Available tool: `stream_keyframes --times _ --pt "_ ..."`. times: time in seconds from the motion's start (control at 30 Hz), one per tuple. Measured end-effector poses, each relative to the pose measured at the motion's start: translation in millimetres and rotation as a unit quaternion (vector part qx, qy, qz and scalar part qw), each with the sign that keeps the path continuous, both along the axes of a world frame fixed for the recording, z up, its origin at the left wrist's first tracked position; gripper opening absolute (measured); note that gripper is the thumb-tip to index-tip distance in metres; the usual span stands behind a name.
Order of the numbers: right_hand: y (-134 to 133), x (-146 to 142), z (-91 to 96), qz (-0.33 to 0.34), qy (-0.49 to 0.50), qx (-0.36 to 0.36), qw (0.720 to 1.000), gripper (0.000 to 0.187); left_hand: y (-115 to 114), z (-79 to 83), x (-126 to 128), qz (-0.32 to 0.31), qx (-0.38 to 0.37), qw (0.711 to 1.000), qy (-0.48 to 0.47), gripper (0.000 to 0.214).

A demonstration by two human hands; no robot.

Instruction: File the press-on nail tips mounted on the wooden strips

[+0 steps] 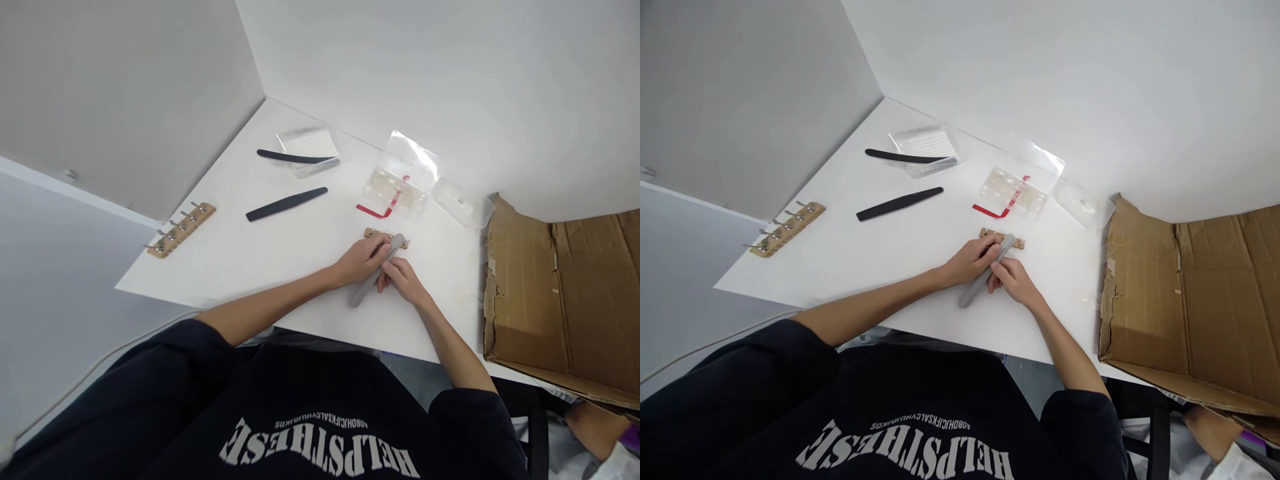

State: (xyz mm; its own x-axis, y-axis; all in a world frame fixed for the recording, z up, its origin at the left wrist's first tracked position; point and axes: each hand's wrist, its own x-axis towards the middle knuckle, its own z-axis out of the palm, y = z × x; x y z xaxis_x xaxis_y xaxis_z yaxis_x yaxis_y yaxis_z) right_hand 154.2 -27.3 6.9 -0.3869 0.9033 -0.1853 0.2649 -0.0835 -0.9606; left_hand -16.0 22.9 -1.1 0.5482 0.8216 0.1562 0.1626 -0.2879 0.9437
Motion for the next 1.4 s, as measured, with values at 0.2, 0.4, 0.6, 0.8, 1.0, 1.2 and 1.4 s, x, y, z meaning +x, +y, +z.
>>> stream_keyframes --times 0.2,0.4,0.6,0.8,1.0,1.2,1.4 --pt "-0.3 -0.1 1.7 -0.006 0.012 -0.004 1.0 0.063 -0.3 1.7 0.2 0.01 -0.004 1.0 0.013 0.03" --pt "-0.5 -0.7 1.2 -0.008 0.017 -0.014 1.0 0.06 -0.9 0.7 0.0 0.013 0.005 1.0 0.012 0.03" --pt "-0.9 -0.3 -0.2 -0.014 0.028 -0.013 0.999 0.059 -0.9 -0.5 -0.7 0.006 -0.002 1.0 0.007 0.027" --pt "-0.2 -1.1 1.0 -0.009 0.011 -0.007 1.0 0.064 -0.5 -0.7 -1.3 -0.002 -0.003 1.0 0.002 0.026" --pt "-0.6 -0.9 1.7 -0.006 0.001 0.001 1.0 0.062 -0.4 0.0 -1.0 -0.003 0.005 1.0 0.011 0.028" --pt "-0.6 0.1 0.4 0.0 0.008 -0.002 1.0 0.062 -0.7 1.3 -1.5 -0.001 0.004 1.0 0.013 0.027" --pt "-0.1 0.1 -0.2 -0.001 0.008 -0.003 1.0 0.061 -1.0 0.6 -2.6 -0.008 0.005 1.0 0.004 0.025"
